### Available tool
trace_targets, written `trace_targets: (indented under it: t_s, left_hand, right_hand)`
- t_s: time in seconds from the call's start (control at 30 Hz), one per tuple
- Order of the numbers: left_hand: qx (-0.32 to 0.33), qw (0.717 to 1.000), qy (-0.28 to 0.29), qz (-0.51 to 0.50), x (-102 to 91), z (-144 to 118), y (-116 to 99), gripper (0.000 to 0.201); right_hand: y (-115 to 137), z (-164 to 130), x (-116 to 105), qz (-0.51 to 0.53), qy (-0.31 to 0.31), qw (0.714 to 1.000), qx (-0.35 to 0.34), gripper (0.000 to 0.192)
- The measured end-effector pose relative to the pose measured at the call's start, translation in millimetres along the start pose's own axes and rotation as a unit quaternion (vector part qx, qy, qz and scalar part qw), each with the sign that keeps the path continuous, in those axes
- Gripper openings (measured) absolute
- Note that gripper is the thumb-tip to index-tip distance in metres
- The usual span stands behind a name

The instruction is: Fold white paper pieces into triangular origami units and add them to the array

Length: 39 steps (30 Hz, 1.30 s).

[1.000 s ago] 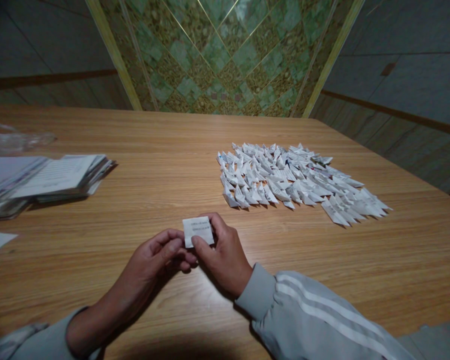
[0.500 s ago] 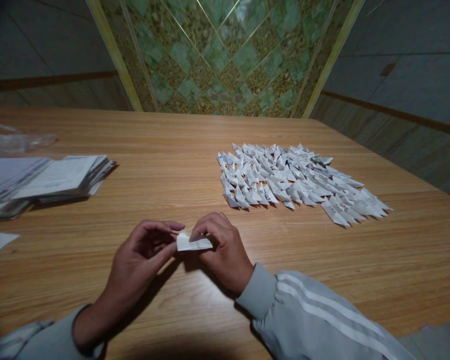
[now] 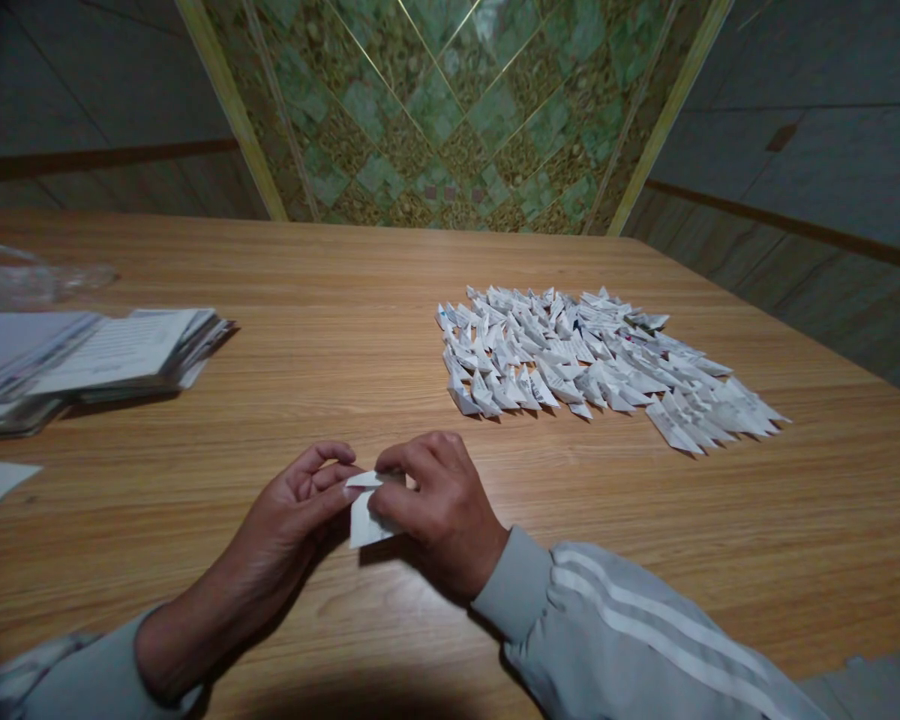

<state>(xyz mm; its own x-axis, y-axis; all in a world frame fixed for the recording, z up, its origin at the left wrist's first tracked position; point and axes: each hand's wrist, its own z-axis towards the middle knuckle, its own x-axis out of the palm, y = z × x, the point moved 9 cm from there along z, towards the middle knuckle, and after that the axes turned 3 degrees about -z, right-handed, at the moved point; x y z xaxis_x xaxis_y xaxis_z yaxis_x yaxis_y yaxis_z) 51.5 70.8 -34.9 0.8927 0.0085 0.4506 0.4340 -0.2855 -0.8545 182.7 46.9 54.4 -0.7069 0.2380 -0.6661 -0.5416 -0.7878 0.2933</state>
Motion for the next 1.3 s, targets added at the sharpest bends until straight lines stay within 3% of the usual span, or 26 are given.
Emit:
trace_targets:
  t_s: [0.13, 0.23, 0.33, 0.4, 0.53, 0.7, 0.83, 1.0, 1.17, 1.3]
  left_hand:
    - [0.053, 0.996, -0.021, 0.064, -1.7, 0, -14, 0.036]
    - [0.140, 0.975, -0.050, 0.166, -1.3, -7, -33, 0.027]
    - [0.187, 0.952, -0.042, 0.240, 5.7, -15, -41, 0.016]
    - [0.192, 0.948, -0.031, 0.253, 9.2, -17, -41, 0.015]
    - [0.128, 0.974, -0.019, 0.188, 6.8, -11, -30, 0.027]
    - [0.064, 0.982, 0.016, 0.178, 6.7, -2, -19, 0.020]
    - [0.102, 0.965, 0.028, 0.240, 10.0, -4, -25, 0.019]
    - [0.149, 0.938, 0.062, 0.306, 20.5, -13, -32, 0.018]
    - [0.119, 0.953, 0.071, 0.268, 20.2, -11, -24, 0.011]
    - [0.119, 0.962, 0.040, 0.243, 12.2, -8, -26, 0.009]
  right_hand:
    - [-7, 0, -3, 0.059, -0.020, 0.997, 0.038, 0.015]
    - [-28, -3, -5, 0.178, -0.055, 0.969, 0.162, 0.022]
    - [-44, -11, 15, 0.291, -0.002, 0.912, 0.288, 0.014]
    - [-43, -14, 28, 0.314, 0.050, 0.893, 0.320, 0.012]
    - [-44, -16, 30, 0.311, 0.039, 0.891, 0.329, 0.013]
    - [-48, -16, 22, 0.281, 0.004, 0.904, 0.321, 0.011]
    - [-46, -15, 24, 0.272, 0.021, 0.909, 0.315, 0.010]
    - [-41, -16, 33, 0.320, 0.054, 0.890, 0.320, 0.012]
    - [-44, -17, 34, 0.364, 0.045, 0.869, 0.333, 0.016]
    - [-46, -18, 39, 0.390, 0.069, 0.854, 0.337, 0.023]
